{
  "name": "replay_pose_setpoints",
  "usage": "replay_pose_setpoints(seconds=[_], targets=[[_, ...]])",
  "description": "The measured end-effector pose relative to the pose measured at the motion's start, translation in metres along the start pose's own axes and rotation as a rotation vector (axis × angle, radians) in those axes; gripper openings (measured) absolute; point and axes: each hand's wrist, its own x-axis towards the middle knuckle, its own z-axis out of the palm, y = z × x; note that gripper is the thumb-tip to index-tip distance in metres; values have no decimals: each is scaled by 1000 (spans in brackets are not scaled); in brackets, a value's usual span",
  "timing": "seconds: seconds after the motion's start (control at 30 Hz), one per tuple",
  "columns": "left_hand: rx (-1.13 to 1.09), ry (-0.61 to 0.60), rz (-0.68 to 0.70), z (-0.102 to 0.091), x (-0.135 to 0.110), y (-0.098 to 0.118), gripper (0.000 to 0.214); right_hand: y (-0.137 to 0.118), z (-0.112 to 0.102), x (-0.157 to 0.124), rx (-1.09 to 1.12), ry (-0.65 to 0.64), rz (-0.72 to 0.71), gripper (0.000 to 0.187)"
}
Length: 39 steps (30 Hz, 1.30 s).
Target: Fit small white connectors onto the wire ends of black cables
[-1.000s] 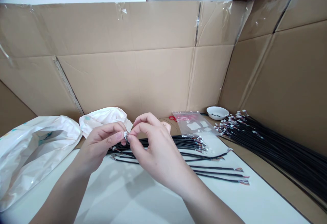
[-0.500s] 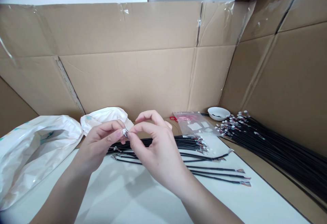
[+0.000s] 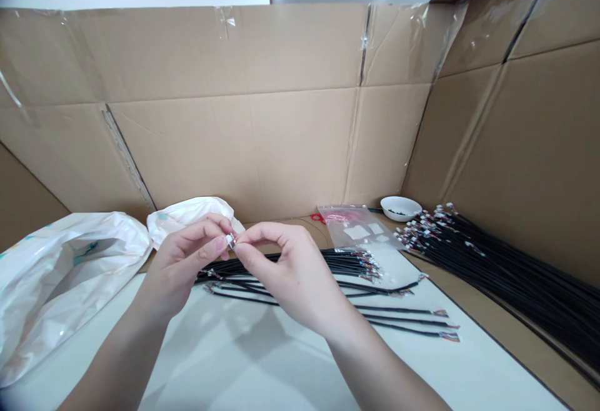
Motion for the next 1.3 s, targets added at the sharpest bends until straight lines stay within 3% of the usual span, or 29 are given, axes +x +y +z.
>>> replay_pose_setpoints(seconds=[0.23, 0.47, 0.9, 1.1, 1.3], targets=[[57, 29, -1, 3, -2, 4, 24, 2, -1, 2, 81, 0, 29, 15], [46, 73, 30, 6, -1, 3, 22, 6, -1, 4, 112, 88, 50, 16], [-80, 40, 133, 7, -1, -2, 16, 2, -1, 3, 81, 29, 58, 16], [-185, 27, 2, 5, 0, -9, 20, -4, -4, 0, -127, 56, 1, 15], [-270, -3, -109, 7, 2, -10, 22, -10, -7, -4, -255, 1, 49, 16]])
